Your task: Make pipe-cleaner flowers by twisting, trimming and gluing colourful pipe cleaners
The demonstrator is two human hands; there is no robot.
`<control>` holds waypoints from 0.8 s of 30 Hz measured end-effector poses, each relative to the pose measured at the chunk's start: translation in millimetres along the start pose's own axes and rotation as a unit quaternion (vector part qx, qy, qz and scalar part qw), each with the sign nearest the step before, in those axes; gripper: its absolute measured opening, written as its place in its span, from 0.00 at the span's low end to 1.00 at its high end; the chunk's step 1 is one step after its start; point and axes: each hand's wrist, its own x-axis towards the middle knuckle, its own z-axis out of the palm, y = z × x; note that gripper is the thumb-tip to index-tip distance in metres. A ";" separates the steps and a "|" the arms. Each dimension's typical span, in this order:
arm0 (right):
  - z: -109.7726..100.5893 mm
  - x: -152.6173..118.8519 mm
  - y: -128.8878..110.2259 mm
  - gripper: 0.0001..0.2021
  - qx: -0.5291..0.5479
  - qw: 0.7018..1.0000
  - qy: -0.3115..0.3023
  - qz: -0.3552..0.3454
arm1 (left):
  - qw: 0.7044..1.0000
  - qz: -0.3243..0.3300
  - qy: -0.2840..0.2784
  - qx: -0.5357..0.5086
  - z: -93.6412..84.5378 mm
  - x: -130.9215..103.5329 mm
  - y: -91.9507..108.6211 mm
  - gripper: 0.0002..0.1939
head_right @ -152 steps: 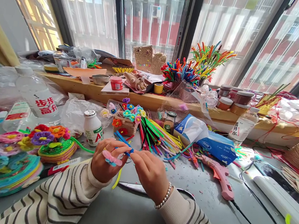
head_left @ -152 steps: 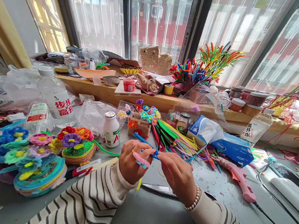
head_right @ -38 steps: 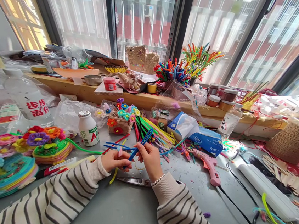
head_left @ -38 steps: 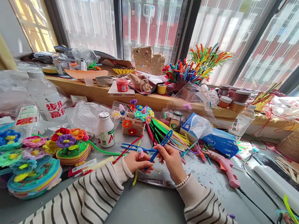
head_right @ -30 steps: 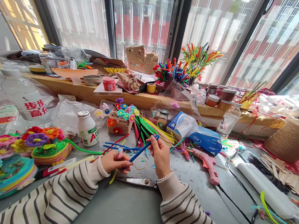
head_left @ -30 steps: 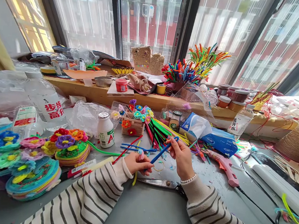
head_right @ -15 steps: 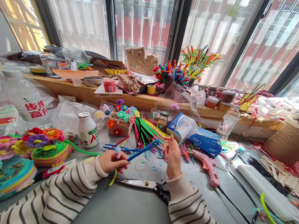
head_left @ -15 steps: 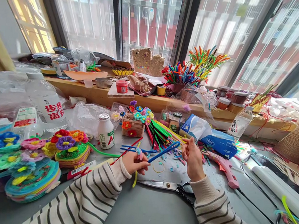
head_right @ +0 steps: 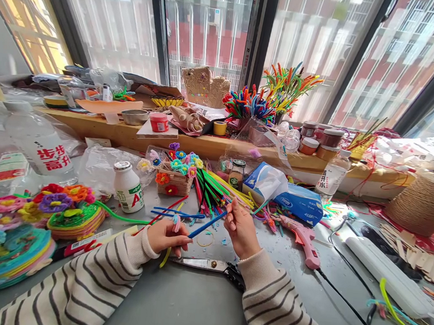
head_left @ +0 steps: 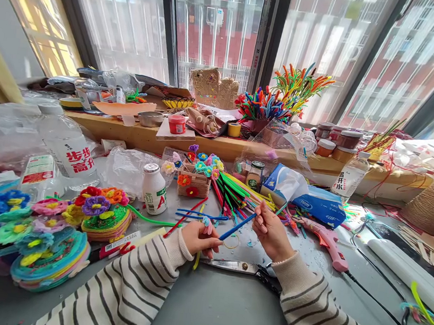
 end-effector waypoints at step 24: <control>-45.0 -92.8 -38.9 0.11 -0.818 0.525 -0.234 0.019 | 0.986 0.048 0.159 -0.030 -19.3 9.3 -2.1 0.18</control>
